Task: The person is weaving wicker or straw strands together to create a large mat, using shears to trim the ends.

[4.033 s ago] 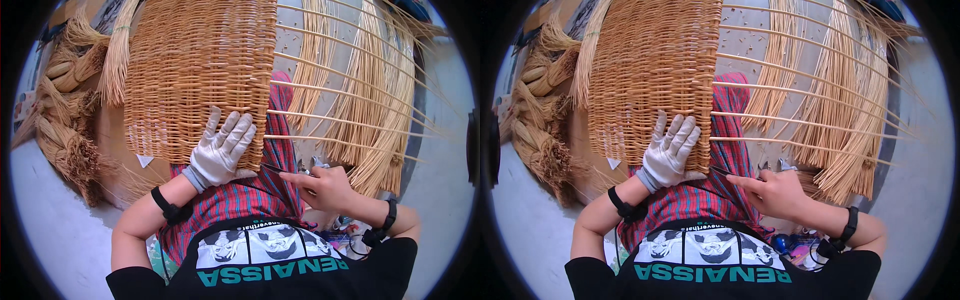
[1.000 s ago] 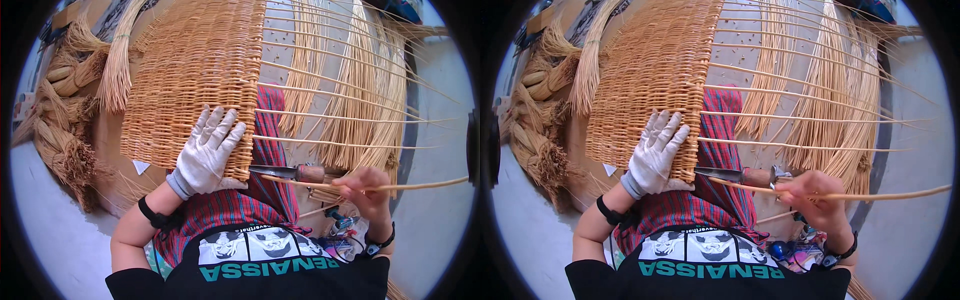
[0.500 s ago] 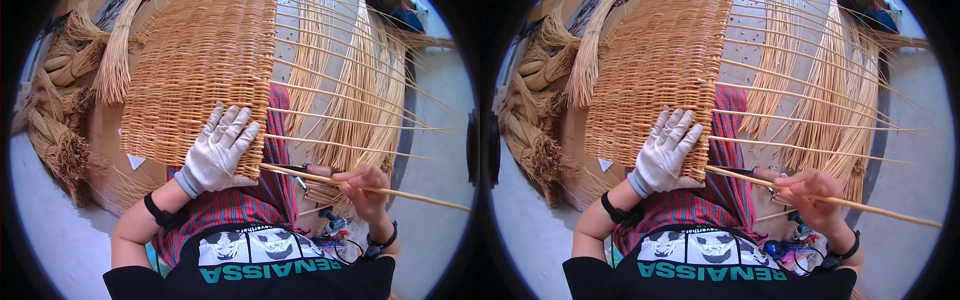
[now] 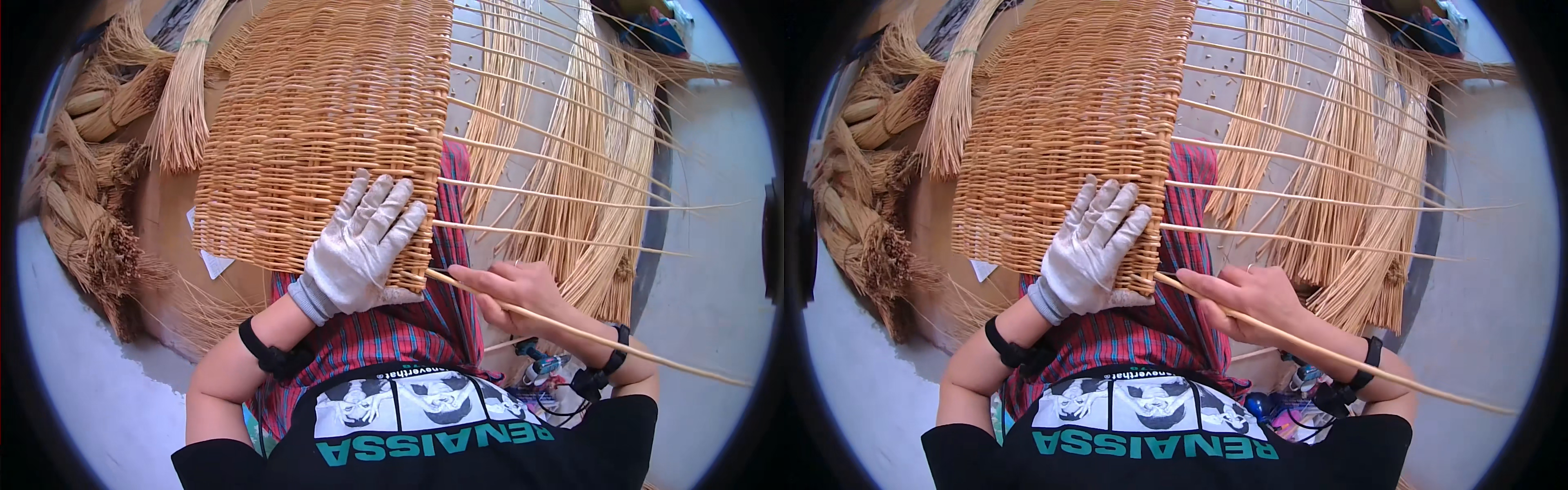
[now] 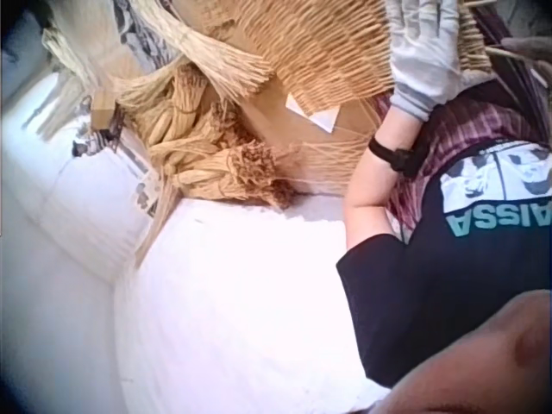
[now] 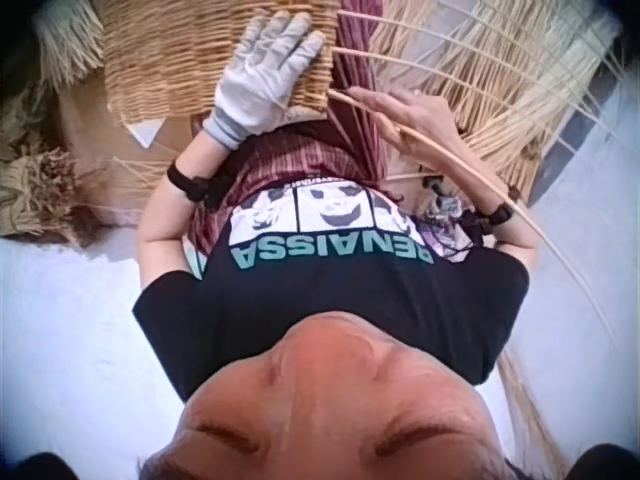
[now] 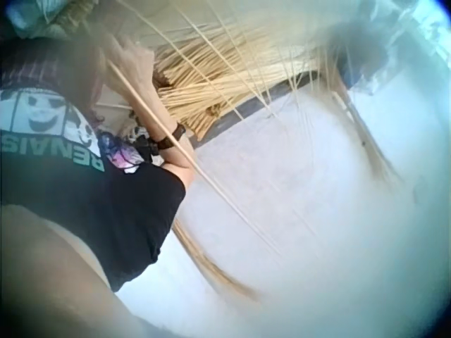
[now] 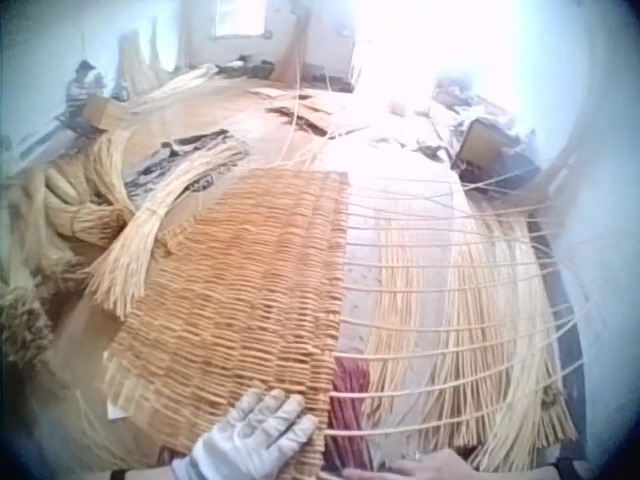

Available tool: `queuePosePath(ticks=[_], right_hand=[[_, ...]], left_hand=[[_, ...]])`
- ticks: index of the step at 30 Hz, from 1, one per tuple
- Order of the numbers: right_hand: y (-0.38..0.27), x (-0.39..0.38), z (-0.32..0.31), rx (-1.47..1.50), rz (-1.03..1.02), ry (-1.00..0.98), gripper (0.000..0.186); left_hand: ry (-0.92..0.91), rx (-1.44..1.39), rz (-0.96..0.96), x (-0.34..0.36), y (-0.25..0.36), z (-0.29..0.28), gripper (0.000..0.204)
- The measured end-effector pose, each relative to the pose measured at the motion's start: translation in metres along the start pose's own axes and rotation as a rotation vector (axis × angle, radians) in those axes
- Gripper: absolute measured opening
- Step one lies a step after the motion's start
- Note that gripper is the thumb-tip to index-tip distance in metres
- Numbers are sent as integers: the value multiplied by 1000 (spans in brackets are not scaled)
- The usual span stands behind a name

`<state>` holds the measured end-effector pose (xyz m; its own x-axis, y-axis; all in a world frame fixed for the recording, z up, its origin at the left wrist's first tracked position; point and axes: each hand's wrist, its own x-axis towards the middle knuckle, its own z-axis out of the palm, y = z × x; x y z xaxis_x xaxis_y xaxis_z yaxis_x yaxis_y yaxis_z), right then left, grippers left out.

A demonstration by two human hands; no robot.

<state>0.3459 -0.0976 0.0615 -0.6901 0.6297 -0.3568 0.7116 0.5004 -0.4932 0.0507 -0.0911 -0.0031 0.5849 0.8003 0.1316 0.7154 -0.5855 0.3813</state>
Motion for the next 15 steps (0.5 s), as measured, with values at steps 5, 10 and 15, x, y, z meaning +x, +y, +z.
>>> queuePosePath(ticks=[5,10,15], right_hand=[[20,16,1,474,47,-191,45],[35,40,3,943,197,-509,54],[48,59,12,1133,207,-787,64]], left_hand=[[39,-34,13,-1,-3,5,112],[50,-13,27,-6,-6,10,110],[78,-6,46,-10,-9,14,107]])
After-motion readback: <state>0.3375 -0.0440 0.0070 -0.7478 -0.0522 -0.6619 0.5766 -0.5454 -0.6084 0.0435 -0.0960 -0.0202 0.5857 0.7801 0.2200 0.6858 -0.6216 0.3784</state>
